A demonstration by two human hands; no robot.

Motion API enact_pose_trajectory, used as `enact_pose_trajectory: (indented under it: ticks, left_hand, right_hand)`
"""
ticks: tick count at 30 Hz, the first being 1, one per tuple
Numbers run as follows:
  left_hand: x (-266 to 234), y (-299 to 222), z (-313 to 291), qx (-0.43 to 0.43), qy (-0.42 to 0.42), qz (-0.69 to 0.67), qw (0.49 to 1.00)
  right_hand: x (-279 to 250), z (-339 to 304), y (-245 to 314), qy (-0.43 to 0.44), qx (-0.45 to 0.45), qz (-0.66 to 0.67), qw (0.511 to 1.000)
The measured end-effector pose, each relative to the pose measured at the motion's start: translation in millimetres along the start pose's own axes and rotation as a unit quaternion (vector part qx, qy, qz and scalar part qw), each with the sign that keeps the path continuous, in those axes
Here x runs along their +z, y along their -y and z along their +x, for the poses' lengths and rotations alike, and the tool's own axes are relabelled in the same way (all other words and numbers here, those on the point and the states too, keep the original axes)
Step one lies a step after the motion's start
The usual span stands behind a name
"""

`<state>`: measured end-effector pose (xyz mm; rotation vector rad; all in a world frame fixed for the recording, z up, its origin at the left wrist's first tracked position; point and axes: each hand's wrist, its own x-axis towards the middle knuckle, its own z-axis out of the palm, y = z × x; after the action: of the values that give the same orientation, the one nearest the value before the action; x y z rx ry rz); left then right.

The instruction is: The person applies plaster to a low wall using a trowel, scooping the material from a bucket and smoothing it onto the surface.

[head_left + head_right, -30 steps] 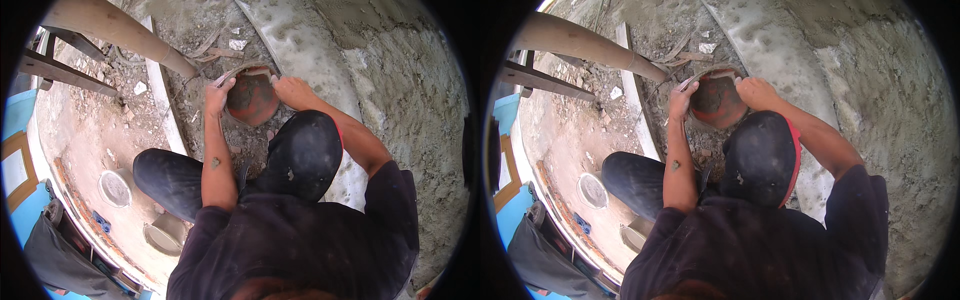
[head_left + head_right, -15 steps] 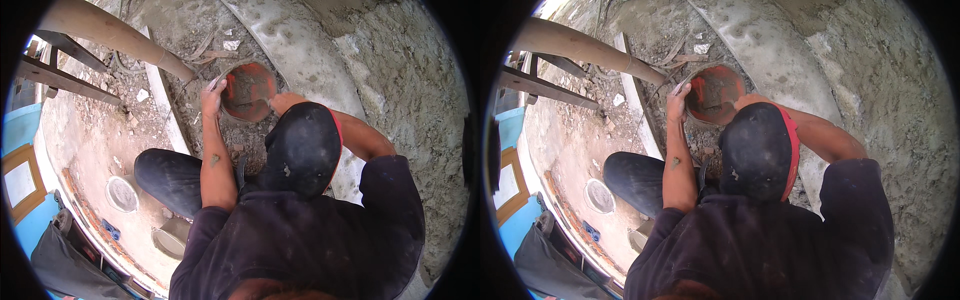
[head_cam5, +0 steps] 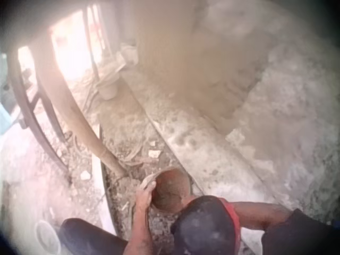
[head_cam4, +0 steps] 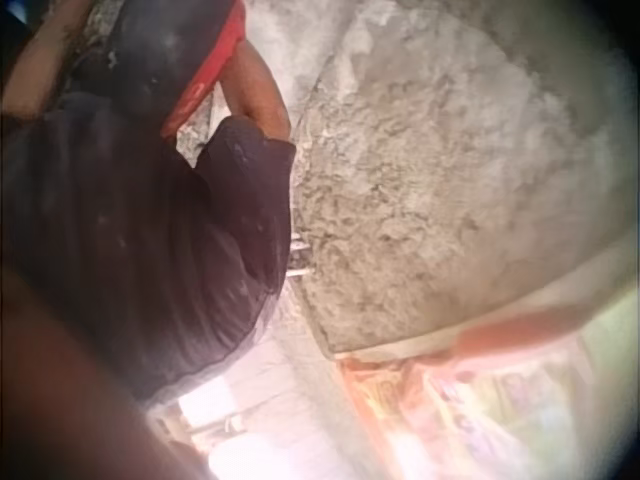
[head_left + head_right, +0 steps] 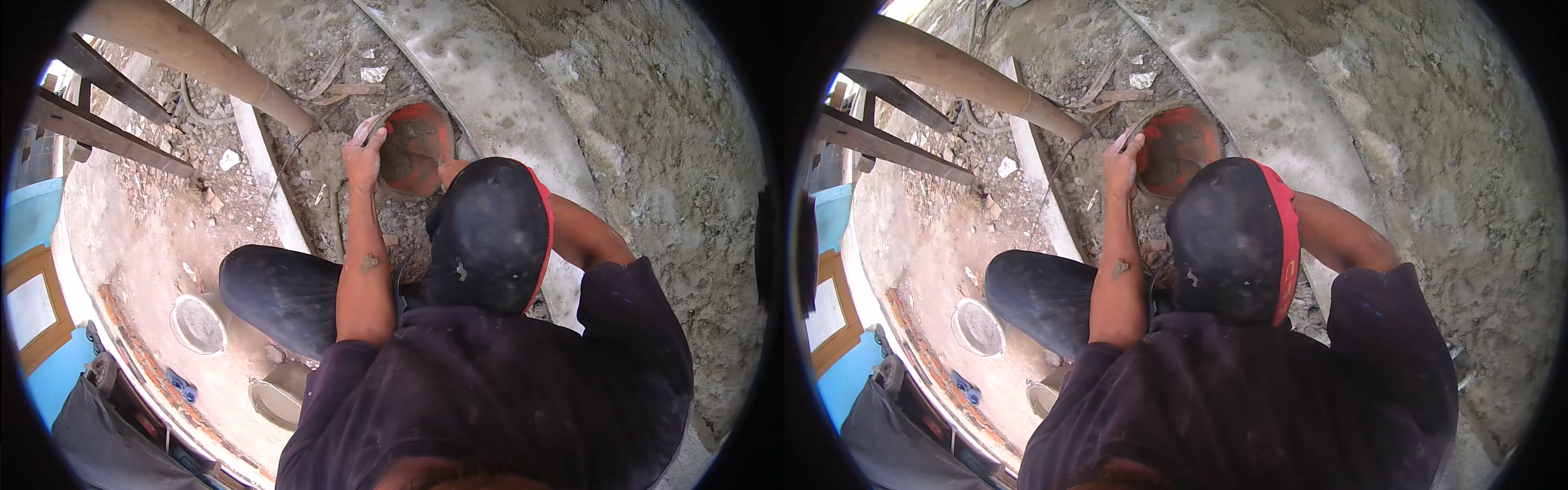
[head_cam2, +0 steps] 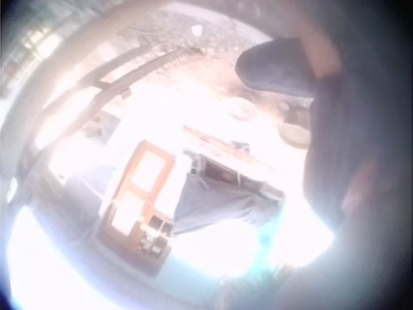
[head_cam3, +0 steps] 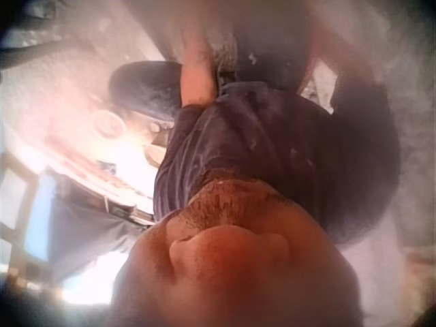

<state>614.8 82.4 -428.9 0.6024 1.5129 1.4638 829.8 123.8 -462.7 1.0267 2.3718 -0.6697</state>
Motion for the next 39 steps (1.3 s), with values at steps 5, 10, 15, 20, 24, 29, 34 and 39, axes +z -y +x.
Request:
enact_pose_trajectory:
  ticks: [5, 10, 15, 20, 24, 29, 34, 39]
  left_hand:
    - [-10, 2, -3, 0.08, 0.066, 0.106, 0.989]
    - [4, 11, -12, 0.06, 0.064, 0.132, 0.987]
    - [-39, 15, 3, -0.02, 0.082, -0.088, 0.993]
    - [-40, -6, -5, -0.049, 0.08, -0.064, 0.994]
    - [-51, 5, -1, -0.068, 0.0, -0.122, 0.99]
    - [-54, 6, 7, -0.091, -0.036, -0.171, 0.98]
    - [-39, 1, 5, -0.092, -0.031, -0.139, 0.986]
    - [-63, 24, 14, -0.039, -0.073, -0.126, 0.989]
  right_hand:
    - [-100, -42, 8, -0.048, -0.013, -0.035, 0.998]
    - [-13, -3, -18, 0.004, 0.014, -0.007, 1.0]
    - [38, 12, 3, 0.048, -0.093, 0.21, 0.972]
    - [59, 19, 12, 0.072, -0.117, 0.361, 0.923]
    - [70, 5, 4, 0.011, -0.098, 0.381, 0.919]
    - [46, -13, -23, -0.064, -0.052, 0.37, 0.925]
    - [12, -38, -40, -0.138, -0.016, 0.332, 0.933]
    - [-110, -81, 3, -0.182, 0.017, 0.046, 0.982]
